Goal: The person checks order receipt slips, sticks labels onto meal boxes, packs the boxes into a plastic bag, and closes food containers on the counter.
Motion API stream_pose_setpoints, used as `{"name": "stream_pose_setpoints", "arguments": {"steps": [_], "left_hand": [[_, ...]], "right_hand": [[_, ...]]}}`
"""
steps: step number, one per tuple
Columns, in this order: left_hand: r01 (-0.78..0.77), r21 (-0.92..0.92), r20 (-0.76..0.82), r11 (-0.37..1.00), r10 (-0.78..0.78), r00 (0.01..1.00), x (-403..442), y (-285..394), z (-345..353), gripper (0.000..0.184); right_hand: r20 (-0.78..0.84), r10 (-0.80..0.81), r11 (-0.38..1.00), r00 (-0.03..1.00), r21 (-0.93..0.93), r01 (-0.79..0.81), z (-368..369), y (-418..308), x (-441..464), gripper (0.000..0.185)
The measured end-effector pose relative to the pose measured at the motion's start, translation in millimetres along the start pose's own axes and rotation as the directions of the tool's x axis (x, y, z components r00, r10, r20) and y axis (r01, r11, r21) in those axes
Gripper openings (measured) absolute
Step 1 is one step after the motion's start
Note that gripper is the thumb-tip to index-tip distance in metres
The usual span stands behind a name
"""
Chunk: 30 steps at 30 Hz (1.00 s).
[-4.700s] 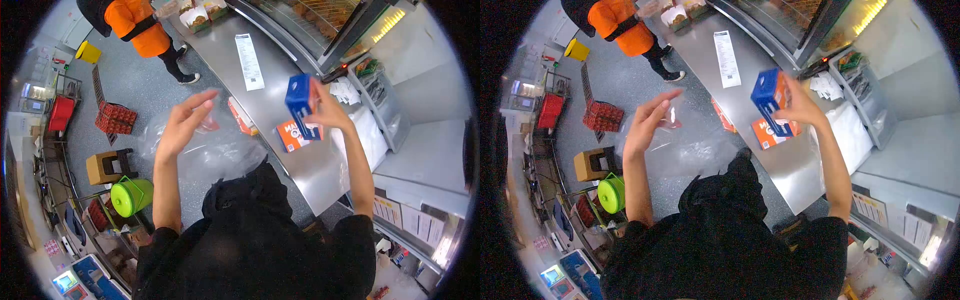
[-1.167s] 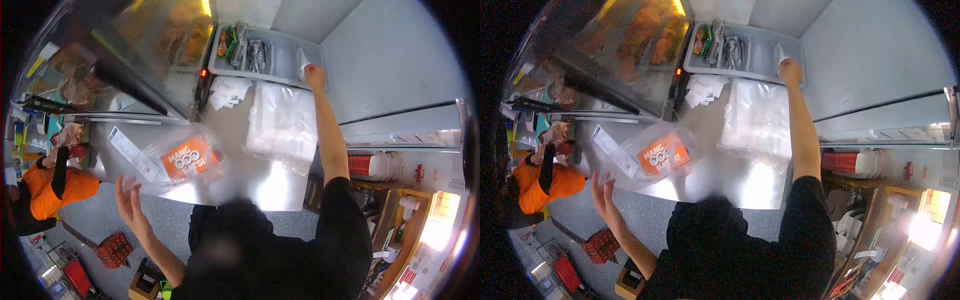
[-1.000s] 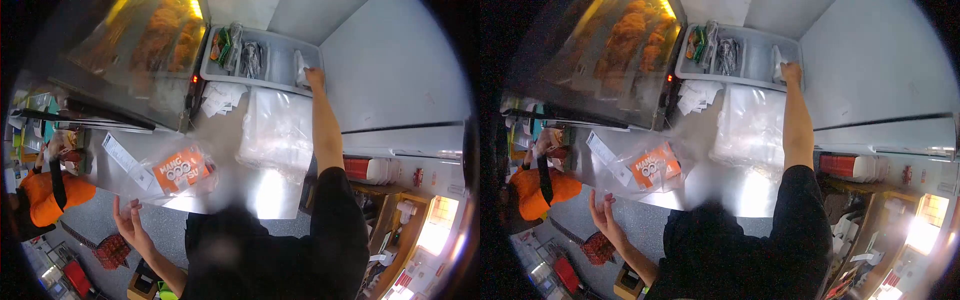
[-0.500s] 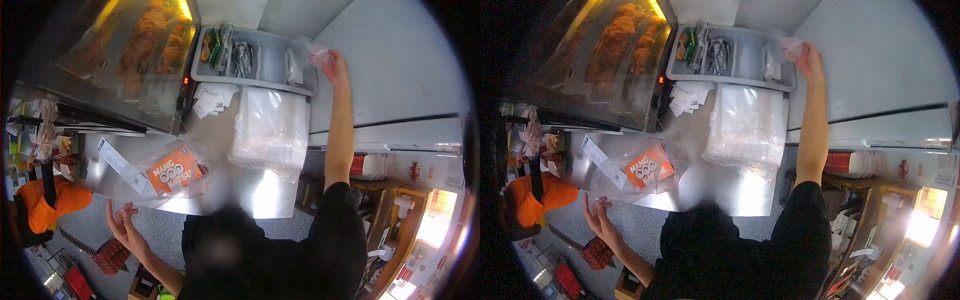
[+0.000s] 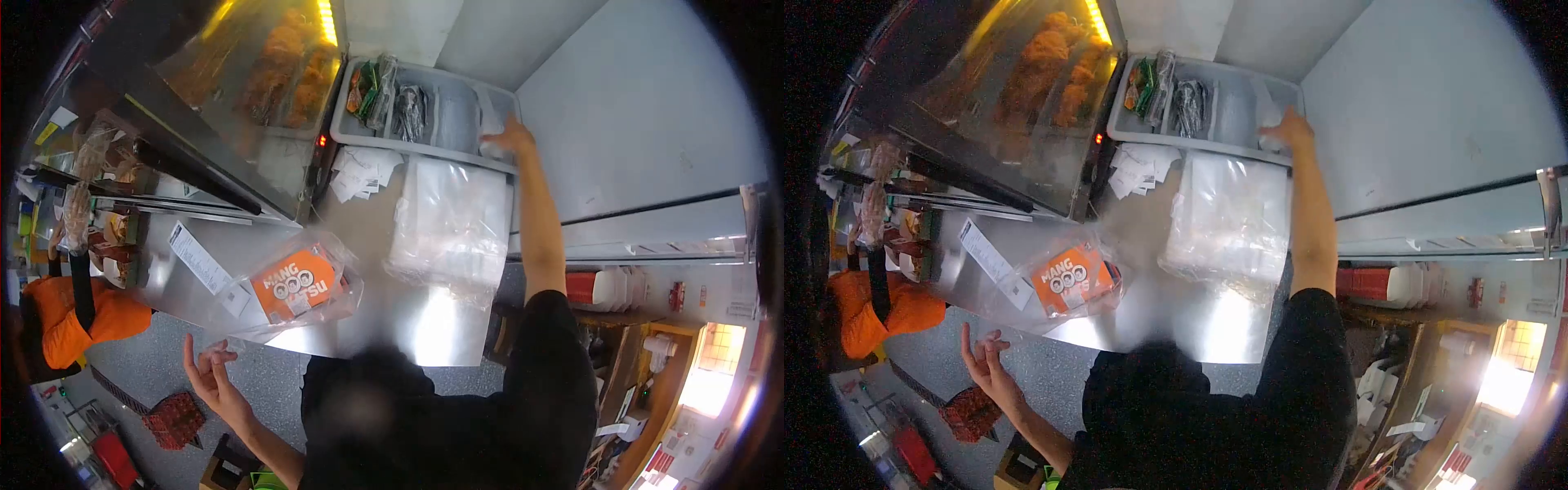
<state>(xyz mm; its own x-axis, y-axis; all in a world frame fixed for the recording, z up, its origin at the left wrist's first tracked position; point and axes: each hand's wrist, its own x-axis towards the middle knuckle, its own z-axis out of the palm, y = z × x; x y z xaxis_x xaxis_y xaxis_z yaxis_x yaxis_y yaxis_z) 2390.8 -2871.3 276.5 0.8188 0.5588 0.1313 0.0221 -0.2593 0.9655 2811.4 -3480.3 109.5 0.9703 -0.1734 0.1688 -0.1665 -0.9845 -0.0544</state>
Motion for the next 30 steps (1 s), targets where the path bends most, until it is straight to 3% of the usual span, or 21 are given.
{"name": "stream_pose_setpoints", "arguments": {"steps": [3,4,5,6,8,9,12,14,16,17,19,22,23,24,26,30], "left_hand": [[0.022,-0.009,-0.029,1.0,-0.022,0.999,-3,-2,4,0.051],[0.016,-0.004,-0.036,1.0,-0.016,0.999,-3,1,6,0.051],[0.009,0.004,-0.046,1.0,-0.009,0.999,-4,2,6,0.05],[0.042,0.0,-0.063,0.999,-0.042,0.997,-6,1,4,0.048],[0.107,-0.014,-0.085,0.994,-0.108,0.991,-7,-5,-5,0.045],[0.138,-0.083,-0.06,0.987,-0.143,0.988,-7,-13,-12,0.046],[0.184,-0.288,0.024,0.94,-0.184,0.983,-7,-30,-25,0.052],[0.167,-0.41,0.062,0.897,-0.155,0.986,-1,-26,-13,0.062],[0.138,-0.416,0.142,0.899,-0.085,0.986,9,-33,-5,0.077],[0.166,-0.454,0.154,0.875,-0.107,0.982,14,-27,2,0.078],[0.173,-0.496,0.168,0.851,-0.102,0.981,19,-21,10,0.079],[0.091,-0.547,0.157,0.832,-0.005,0.988,19,-23,18,0.074],[0.129,-0.506,0.208,0.853,-0.025,0.978,14,-16,17,0.072],[0.145,-0.473,0.248,0.869,-0.026,0.968,9,-15,16,0.069],[0.152,-0.41,0.317,0.899,-0.015,0.948,-4,-22,14,0.065],[-0.05,-0.307,0.339,0.95,0.158,0.927,-11,-28,14,0.062]], "right_hand": [[-0.148,-0.145,0.989,0.978,0.016,0.149,38,-1,19,0.05],[-0.127,0.053,0.946,0.99,0.325,-0.01,25,-9,16,0.045],[-0.043,0.234,0.786,0.971,0.597,-0.163,-4,-26,11,0.042],[0.09,0.373,0.53,0.923,0.796,-0.292,-35,-42,6,0.041],[0.128,0.195,0.042,0.972,0.989,-0.139,-73,-46,-8,0.039],[0.105,0.108,-0.226,0.989,0.971,-0.078,-94,-46,-19,0.038],[-0.002,0.181,-0.243,0.983,0.969,0.046,-175,-92,-79,0.028],[-0.047,0.047,-0.231,0.998,0.971,0.057,-226,-127,-132,0.034],[0.023,-0.164,-0.009,0.986,1.0,-0.025,-239,-145,-183,0.04],[-0.13,-0.408,-0.052,0.904,0.992,0.119,-246,-170,-201,0.037],[-0.221,-0.75,-0.104,0.624,0.97,0.219,-249,-241,-237,0.035],[0.019,-0.929,0.055,0.37,0.995,0.086,-204,-357,-294,0.039],[0.254,-0.925,0.321,0.284,0.921,0.221,-199,-392,-310,0.04],[0.473,-0.862,0.503,0.181,0.761,0.41,-194,-426,-326,0.041],[0.481,-0.865,0.451,0.143,0.621,0.641,-156,-468,-354,0.041],[0.36,-0.923,0.329,0.136,0.557,0.762,-108,-515,-382,0.04]]}}
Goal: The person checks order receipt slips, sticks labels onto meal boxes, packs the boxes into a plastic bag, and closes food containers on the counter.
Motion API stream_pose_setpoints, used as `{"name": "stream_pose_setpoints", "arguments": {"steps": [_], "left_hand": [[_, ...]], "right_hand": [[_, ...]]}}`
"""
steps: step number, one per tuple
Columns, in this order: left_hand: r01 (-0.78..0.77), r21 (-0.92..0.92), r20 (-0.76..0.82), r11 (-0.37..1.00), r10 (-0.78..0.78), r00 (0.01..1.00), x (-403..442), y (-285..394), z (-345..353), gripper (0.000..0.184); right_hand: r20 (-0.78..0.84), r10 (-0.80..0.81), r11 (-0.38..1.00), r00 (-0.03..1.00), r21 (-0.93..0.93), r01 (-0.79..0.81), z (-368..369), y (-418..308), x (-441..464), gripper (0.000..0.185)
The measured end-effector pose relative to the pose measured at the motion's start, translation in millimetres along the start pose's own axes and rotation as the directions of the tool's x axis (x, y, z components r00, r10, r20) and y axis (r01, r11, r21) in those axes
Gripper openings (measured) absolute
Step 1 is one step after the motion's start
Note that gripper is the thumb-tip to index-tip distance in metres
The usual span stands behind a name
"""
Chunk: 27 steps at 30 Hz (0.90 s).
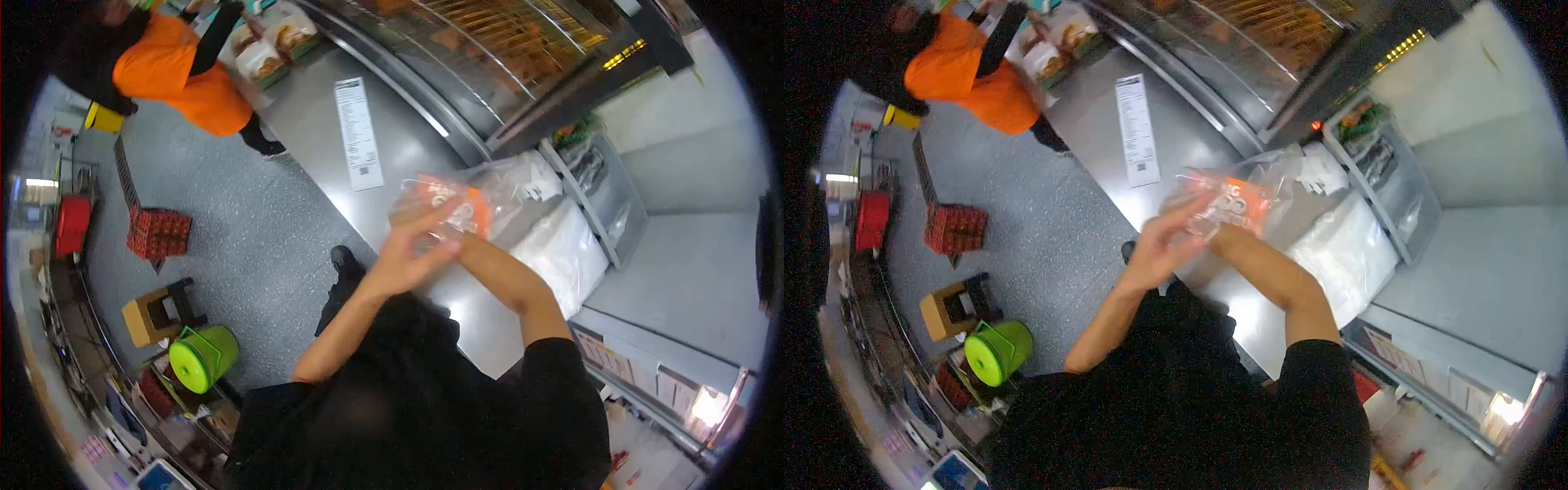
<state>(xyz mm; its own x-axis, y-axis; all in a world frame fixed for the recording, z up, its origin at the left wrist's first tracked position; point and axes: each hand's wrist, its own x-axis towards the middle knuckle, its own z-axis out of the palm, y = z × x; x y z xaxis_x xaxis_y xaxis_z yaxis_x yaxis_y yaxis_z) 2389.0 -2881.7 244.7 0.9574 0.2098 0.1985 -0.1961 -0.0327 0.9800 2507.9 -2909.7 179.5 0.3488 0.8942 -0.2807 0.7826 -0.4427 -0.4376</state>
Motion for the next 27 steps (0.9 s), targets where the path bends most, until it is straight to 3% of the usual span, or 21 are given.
{"name": "stream_pose_setpoints", "arguments": {"steps": [3,9,12,15,21,24,27], "left_hand": [[0.113,-0.064,0.053,0.992,-0.11,0.993,-8,15,0,0.058],[0.012,-0.329,-0.089,0.944,-0.044,0.995,-9,-1,-28,0.057],[-0.025,-0.24,-0.111,0.971,-0.002,0.994,-4,3,-37,0.056],[0.072,-0.186,-0.002,0.98,-0.074,0.997,-4,9,-32,0.055],[0.009,-0.026,0.001,1.0,-0.009,1.0,-9,7,-28,0.057],[0.024,-0.183,-0.057,0.983,-0.035,0.998,-10,2,-32,0.059],[0.041,-0.208,-0.068,0.977,-0.056,0.996,-7,9,-36,0.059]], "right_hand": [[0.016,-0.047,0.998,0.999,-0.042,0.047,6,-2,13,0.04],[0.05,-0.093,0.995,0.994,-0.02,0.094,-20,7,-18,0.038],[0.052,-0.093,0.995,0.994,-0.023,0.094,-21,7,-25,0.038],[0.03,-0.096,0.995,0.995,-0.025,0.097,-10,3,-23,0.037],[0.03,-0.094,0.995,0.995,-0.023,0.094,-11,5,-23,0.036],[0.049,-0.097,0.995,0.994,-0.015,0.098,-20,12,-28,0.036],[0.052,-0.097,0.995,0.994,-0.016,0.098,-22,14,-33,0.035]]}}
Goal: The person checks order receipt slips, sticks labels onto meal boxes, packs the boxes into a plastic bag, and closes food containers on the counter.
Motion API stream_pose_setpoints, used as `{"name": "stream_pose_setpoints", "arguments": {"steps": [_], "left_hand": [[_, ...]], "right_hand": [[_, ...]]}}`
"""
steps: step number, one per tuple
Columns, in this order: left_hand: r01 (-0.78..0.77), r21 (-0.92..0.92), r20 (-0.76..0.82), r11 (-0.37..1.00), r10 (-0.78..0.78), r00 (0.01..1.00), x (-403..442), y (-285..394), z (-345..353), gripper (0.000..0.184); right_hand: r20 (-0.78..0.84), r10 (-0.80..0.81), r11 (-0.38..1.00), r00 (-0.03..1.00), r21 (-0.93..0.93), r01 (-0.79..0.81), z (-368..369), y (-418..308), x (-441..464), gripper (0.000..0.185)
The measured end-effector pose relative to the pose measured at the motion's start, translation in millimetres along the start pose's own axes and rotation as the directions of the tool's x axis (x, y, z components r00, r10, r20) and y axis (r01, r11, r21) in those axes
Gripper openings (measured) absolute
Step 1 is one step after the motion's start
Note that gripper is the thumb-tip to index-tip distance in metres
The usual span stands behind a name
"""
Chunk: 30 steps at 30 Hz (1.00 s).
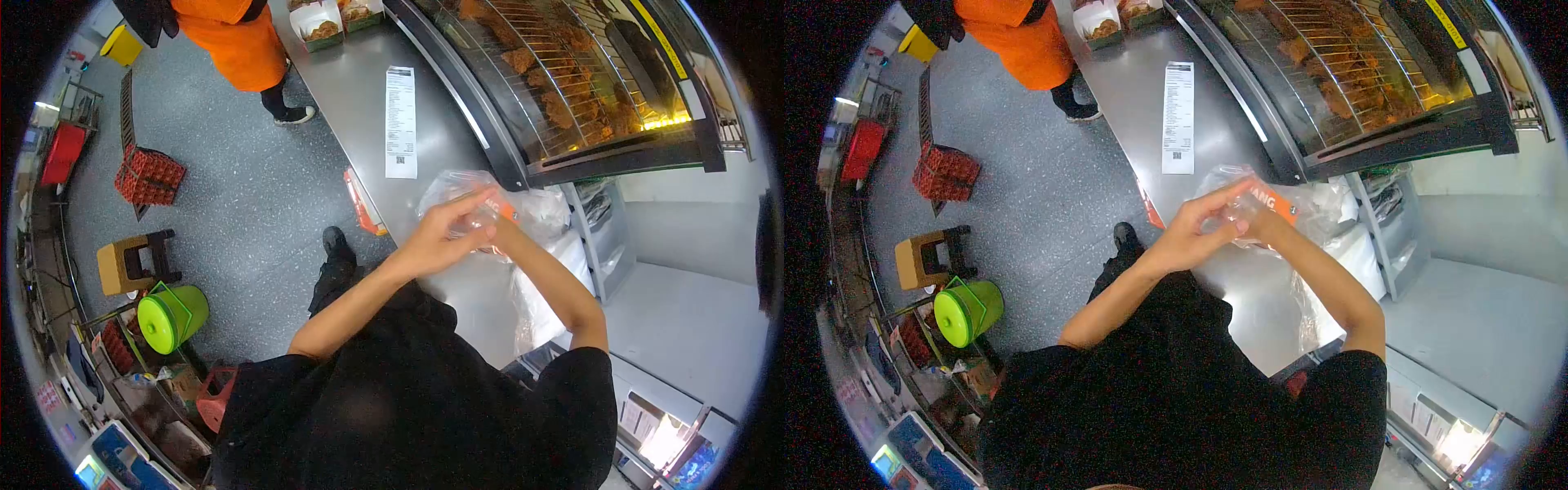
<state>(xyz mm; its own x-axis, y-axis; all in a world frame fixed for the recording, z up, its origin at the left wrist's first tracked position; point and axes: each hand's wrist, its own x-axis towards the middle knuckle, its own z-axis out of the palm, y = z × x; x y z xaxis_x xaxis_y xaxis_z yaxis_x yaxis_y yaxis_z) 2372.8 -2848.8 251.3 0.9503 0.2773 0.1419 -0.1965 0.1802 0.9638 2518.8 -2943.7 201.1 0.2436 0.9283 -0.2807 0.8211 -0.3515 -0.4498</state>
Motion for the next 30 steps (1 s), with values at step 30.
{"name": "stream_pose_setpoints", "arguments": {"steps": [30], "left_hand": [[0.032,0.071,-0.182,0.997,-0.019,0.983,25,2,19,0.052]], "right_hand": [[-0.758,0.638,0.702,0.135,0.502,-0.506,-83,284,-322,0.025]]}}
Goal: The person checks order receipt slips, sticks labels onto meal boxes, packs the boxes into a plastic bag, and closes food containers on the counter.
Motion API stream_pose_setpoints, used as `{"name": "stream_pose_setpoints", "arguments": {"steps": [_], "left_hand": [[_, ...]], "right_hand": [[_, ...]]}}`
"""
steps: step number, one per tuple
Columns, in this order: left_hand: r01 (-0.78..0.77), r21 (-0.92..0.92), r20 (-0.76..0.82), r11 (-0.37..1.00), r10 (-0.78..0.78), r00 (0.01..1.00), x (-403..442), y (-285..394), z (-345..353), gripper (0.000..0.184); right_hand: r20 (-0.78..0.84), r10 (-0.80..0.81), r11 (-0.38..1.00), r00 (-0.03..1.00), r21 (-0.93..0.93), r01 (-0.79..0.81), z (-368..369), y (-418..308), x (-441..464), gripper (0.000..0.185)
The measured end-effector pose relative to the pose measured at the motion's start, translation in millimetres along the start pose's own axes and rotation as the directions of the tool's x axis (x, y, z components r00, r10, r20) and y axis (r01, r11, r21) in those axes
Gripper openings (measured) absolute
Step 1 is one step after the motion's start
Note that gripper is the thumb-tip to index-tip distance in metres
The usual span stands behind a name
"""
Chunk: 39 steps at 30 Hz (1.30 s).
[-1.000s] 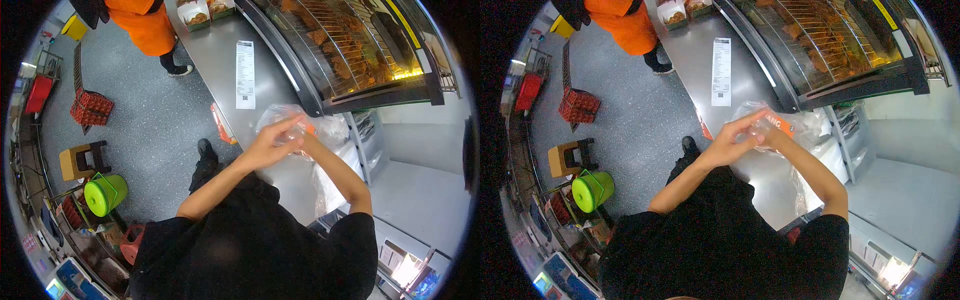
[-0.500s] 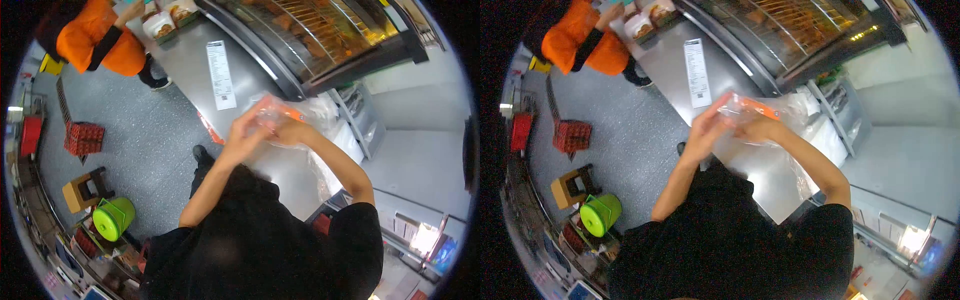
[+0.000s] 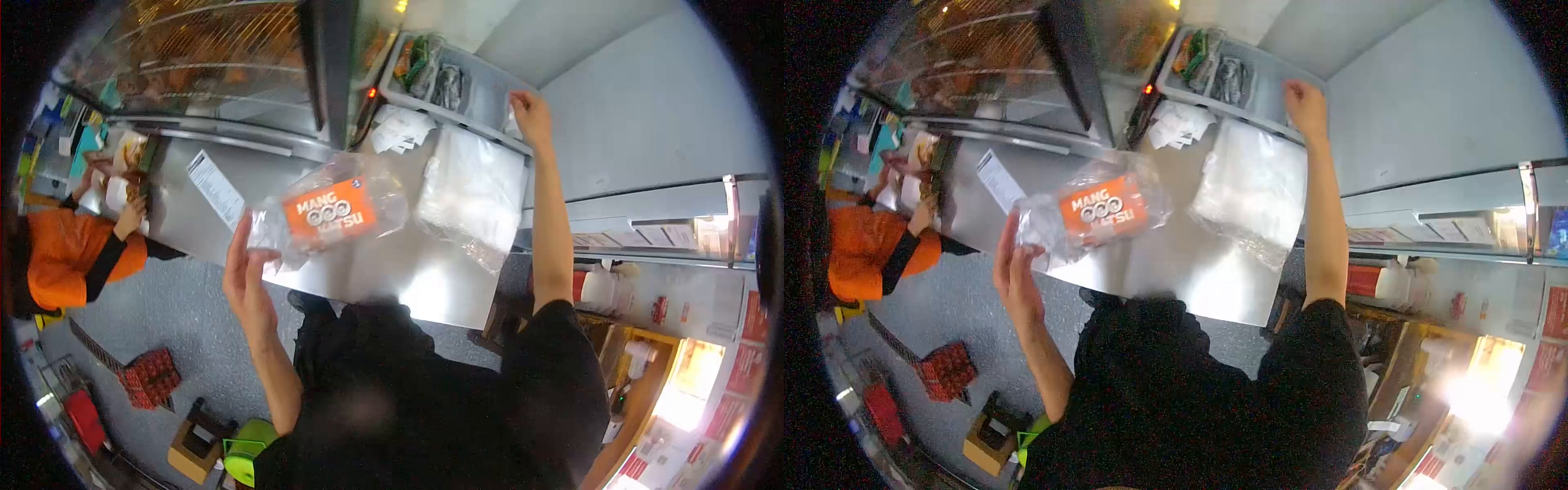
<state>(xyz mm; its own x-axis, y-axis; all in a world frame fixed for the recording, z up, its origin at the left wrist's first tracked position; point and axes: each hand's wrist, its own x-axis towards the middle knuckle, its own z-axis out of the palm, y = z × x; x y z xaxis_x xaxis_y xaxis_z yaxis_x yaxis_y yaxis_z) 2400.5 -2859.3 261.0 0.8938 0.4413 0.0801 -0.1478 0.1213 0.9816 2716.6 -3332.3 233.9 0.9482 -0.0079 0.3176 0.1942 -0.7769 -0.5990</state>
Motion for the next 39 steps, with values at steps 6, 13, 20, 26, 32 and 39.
{"name": "stream_pose_setpoints", "arguments": {"steps": [6,13,20,26,32,39], "left_hand": [[0.088,0.244,0.079,0.966,-0.11,0.991,-10,6,28,0.051],[-0.024,0.631,0.22,0.775,-0.149,0.964,17,-37,124,0.034],[-0.344,0.414,0.246,0.843,0.26,0.934,76,-21,91,0.014],[-0.295,0.334,0.339,0.895,0.178,0.924,86,-14,96,0.015],[-0.271,0.507,0.379,0.818,0.07,0.923,102,-3,94,0.023],[-0.257,0.668,0.266,0.699,0.098,0.959,68,22,56,0.082]], "right_hand": [[-0.268,0.362,0.846,0.893,-0.308,-0.436,36,220,31,0.029],[-0.086,0.336,0.844,0.938,-0.414,-0.34,72,255,57,0.033],[-0.143,0.461,0.74,0.876,-0.482,-0.469,66,243,76,0.03],[-0.155,0.327,0.845,0.932,-0.393,-0.362,27,222,72,0.032],[-0.167,0.323,0.92,0.931,-0.176,-0.351,-3,204,76,0.026],[-0.085,0.372,0.858,0.925,-0.348,-0.377,50,250,63,0.028]]}}
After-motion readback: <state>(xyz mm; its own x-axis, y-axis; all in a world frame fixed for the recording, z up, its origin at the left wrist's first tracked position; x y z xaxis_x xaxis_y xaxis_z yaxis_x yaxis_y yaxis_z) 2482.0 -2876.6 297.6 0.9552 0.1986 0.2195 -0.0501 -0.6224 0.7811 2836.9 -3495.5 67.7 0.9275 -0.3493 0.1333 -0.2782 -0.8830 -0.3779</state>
